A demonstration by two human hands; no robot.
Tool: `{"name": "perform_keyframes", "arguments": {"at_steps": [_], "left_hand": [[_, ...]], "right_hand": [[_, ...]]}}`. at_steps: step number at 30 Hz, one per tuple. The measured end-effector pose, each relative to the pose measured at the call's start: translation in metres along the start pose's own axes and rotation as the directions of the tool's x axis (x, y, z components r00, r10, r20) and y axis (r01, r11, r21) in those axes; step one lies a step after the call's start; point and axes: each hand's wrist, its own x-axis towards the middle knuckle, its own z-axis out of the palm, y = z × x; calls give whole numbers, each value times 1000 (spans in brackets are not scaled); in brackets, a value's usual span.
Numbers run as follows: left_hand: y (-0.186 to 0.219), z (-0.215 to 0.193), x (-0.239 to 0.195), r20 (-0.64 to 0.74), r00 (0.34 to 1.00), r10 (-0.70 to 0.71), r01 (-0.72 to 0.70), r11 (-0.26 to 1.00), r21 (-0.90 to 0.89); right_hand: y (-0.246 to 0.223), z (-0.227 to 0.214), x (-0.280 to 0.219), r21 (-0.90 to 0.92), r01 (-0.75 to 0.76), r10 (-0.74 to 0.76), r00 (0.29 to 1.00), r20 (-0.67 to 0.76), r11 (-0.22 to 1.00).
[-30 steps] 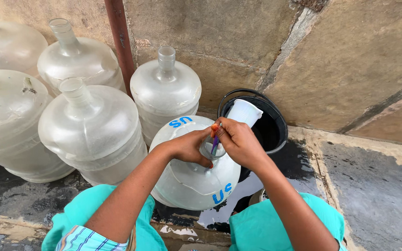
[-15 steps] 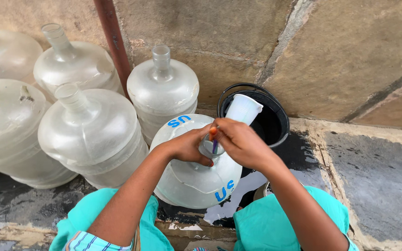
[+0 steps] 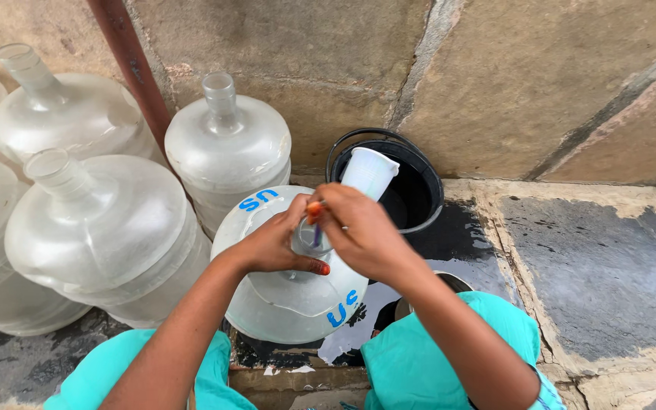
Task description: The person cleans the interior and rim of a large water bottle by hand and with a brush, using small stones and water as an abrasive.
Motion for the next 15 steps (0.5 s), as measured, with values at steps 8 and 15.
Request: {"name": "perform_keyframes", "arguments": {"at_steps": [8,15], "left_hand": [[-3,44,-4,-408,898,163,39,896,442],[14,-5,-8,-2,999,43,-38,902,430]], "right_hand": [[38,16,2,71,-125,123,992,25,990],[49,13,2,344,-374,357,927,115,861]]}}
